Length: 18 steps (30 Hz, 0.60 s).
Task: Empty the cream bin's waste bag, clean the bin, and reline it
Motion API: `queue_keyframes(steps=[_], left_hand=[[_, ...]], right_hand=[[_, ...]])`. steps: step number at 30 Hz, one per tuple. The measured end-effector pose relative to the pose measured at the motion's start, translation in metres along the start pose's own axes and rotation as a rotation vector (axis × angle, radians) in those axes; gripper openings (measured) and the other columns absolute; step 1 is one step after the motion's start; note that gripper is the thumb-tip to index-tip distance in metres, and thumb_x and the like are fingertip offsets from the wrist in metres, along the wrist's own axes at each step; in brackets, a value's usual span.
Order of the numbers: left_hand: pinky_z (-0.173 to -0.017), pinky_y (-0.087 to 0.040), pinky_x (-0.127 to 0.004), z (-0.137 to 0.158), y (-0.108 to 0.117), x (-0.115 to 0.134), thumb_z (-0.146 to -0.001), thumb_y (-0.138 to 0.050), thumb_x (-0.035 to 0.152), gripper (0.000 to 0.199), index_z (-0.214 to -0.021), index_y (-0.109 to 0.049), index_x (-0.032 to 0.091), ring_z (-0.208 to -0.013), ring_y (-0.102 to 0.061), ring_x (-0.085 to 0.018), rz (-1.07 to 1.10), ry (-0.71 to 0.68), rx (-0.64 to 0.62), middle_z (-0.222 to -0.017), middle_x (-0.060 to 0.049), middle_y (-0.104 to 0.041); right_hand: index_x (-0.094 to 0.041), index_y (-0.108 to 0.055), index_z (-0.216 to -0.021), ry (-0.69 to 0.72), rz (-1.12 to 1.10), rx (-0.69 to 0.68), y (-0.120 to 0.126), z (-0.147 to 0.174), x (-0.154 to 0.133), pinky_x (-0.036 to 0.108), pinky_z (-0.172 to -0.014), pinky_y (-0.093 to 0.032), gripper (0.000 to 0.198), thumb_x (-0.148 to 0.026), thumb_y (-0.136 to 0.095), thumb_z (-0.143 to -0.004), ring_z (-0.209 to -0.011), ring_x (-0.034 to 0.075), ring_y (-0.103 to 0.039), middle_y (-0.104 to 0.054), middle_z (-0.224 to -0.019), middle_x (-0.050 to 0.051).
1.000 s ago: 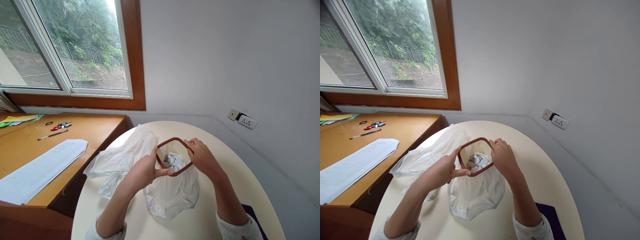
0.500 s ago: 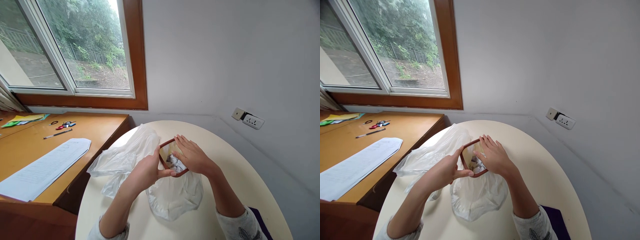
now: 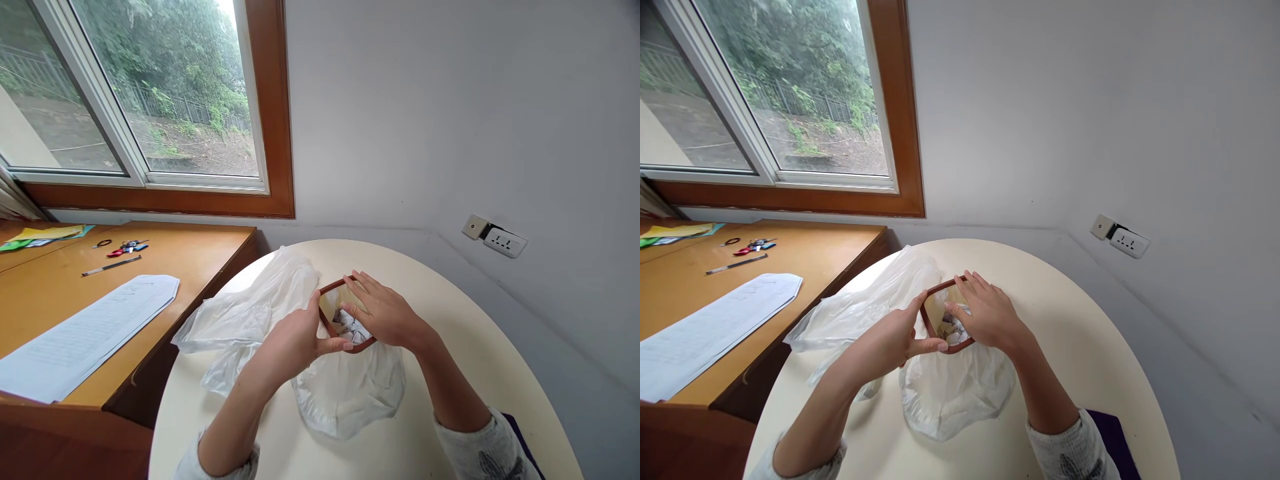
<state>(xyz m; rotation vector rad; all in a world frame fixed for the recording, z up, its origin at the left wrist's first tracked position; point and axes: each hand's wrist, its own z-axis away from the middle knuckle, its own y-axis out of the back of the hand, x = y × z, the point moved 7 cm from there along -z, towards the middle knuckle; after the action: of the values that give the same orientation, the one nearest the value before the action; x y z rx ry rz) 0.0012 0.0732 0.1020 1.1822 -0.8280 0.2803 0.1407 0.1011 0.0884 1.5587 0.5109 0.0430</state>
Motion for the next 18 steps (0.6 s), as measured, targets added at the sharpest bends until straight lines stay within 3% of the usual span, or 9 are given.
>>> queue_keyframes(steps=[9, 18], left_hand=[[-0.055, -0.039, -0.025, -0.0013, 0.0001, -0.0026, -0.068, -0.059, 0.057, 0.08, -0.133, -0.026, 0.025, -0.071, -0.059, -0.02, -0.044, -0.018, 0.029, -0.086, -0.001, -0.065], [-0.057, -0.041, -0.027, 0.0054, -0.0062, 0.0003, -0.076, -0.042, 0.063, 0.081, -0.137, -0.017, 0.016, -0.071, -0.062, -0.023, -0.199, 0.018, 0.053, -0.083, -0.004, -0.067]], right_hand=[[-0.021, -0.019, -0.141, -0.017, -0.005, -0.011, 0.0008, 0.0013, -0.0001, 0.043, -0.105, -0.026, 0.067, -0.06, -0.012, -0.086, -0.136, 0.021, -0.01, -0.015, -0.148, 0.002], [-0.024, -0.018, -0.141, -0.016, -0.012, -0.059, 0.0018, 0.001, 0.0009, 0.042, -0.106, -0.023, 0.067, -0.061, -0.01, -0.086, -0.137, 0.019, -0.008, -0.013, -0.149, -0.002]])
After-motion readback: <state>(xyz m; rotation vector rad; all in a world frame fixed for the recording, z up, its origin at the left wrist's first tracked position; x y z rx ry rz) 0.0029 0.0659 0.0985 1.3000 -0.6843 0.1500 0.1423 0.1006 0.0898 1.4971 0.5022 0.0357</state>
